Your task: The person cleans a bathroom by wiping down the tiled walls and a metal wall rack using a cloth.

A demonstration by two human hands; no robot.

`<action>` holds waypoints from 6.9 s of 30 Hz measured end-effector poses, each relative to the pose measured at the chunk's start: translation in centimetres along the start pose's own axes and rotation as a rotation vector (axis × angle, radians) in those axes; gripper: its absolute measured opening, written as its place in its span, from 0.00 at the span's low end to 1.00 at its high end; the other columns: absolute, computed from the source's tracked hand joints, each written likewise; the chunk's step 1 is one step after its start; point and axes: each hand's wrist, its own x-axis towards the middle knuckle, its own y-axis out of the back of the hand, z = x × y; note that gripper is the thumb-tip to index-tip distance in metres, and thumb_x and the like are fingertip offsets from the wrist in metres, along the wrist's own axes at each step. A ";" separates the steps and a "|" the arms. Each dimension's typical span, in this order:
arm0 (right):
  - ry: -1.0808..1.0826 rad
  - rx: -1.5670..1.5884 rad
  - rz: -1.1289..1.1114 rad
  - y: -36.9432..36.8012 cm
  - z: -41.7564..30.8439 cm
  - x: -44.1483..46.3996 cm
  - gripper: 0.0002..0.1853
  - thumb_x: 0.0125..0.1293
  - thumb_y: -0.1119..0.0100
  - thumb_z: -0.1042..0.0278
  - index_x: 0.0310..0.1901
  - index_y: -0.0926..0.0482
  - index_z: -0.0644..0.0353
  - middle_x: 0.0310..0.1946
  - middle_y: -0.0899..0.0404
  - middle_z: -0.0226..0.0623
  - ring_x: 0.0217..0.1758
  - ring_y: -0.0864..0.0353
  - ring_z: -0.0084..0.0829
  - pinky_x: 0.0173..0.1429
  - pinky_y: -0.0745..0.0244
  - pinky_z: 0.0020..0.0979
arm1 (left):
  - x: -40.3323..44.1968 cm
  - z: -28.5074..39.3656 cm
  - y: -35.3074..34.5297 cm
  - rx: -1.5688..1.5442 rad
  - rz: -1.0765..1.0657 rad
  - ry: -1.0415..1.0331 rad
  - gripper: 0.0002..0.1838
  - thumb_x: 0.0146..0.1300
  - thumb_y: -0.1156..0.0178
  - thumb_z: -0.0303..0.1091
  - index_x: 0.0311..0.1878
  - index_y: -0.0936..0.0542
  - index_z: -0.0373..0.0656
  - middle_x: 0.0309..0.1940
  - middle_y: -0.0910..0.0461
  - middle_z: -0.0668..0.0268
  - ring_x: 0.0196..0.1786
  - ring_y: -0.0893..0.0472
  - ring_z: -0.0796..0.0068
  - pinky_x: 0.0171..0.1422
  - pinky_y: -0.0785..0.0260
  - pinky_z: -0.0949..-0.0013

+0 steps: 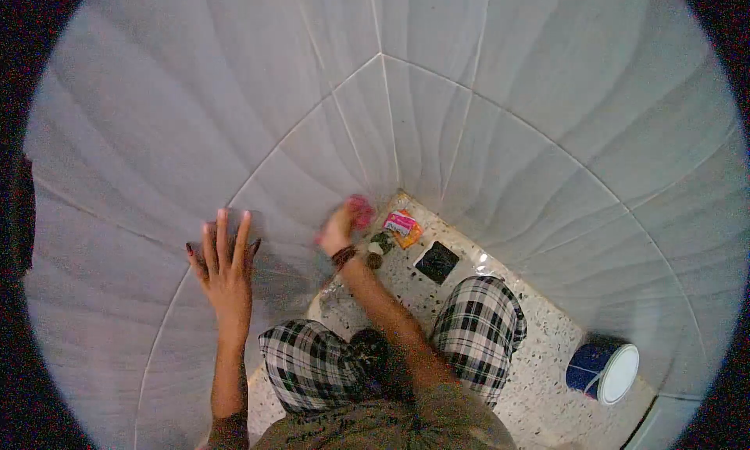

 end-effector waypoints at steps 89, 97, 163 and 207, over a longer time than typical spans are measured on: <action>1.978 -1.121 1.892 37.3 -50.5 -25.9 0.10 0.58 0.53 0.66 0.39 0.30 0.61 0.47 0.32 0.43 0.54 0.39 0.45 0.61 0.50 0.44 | 13.4 30.8 11.2 -1.774 0.744 -0.218 0.28 0.67 0.76 0.44 0.58 0.30 0.43 0.62 0.36 0.65 0.69 0.45 0.62 0.71 0.69 0.47; 2.081 -2.109 0.835 19.3 -49.8 -24.0 0.19 0.45 0.47 0.63 0.43 0.27 0.51 0.60 0.37 0.35 0.66 0.43 0.41 0.70 0.54 0.47 | 14.0 33.1 16.5 -1.820 0.782 -0.033 0.30 0.67 0.76 0.47 0.61 0.34 0.39 0.64 0.40 0.61 0.69 0.47 0.58 0.71 0.69 0.49; 2.157 -1.751 1.128 20.9 -55.5 -26.5 0.28 0.55 0.46 0.51 0.57 0.32 0.53 0.65 0.45 0.42 0.68 0.48 0.43 0.69 0.57 0.46 | 13.6 29.2 21.4 -1.799 0.625 -0.309 0.24 0.63 0.64 0.38 0.63 0.35 0.48 0.64 0.39 0.68 0.69 0.45 0.67 0.71 0.67 0.44; 1.796 -2.312 0.748 14.1 -38.2 -10.1 0.30 0.61 0.57 0.54 0.63 0.43 0.56 0.63 0.42 0.41 0.66 0.44 0.43 0.69 0.51 0.40 | 14.6 29.1 10.0 -1.880 0.615 0.997 0.27 0.69 0.75 0.44 0.65 0.41 0.41 0.68 0.59 0.50 0.70 0.54 0.56 0.71 0.56 0.58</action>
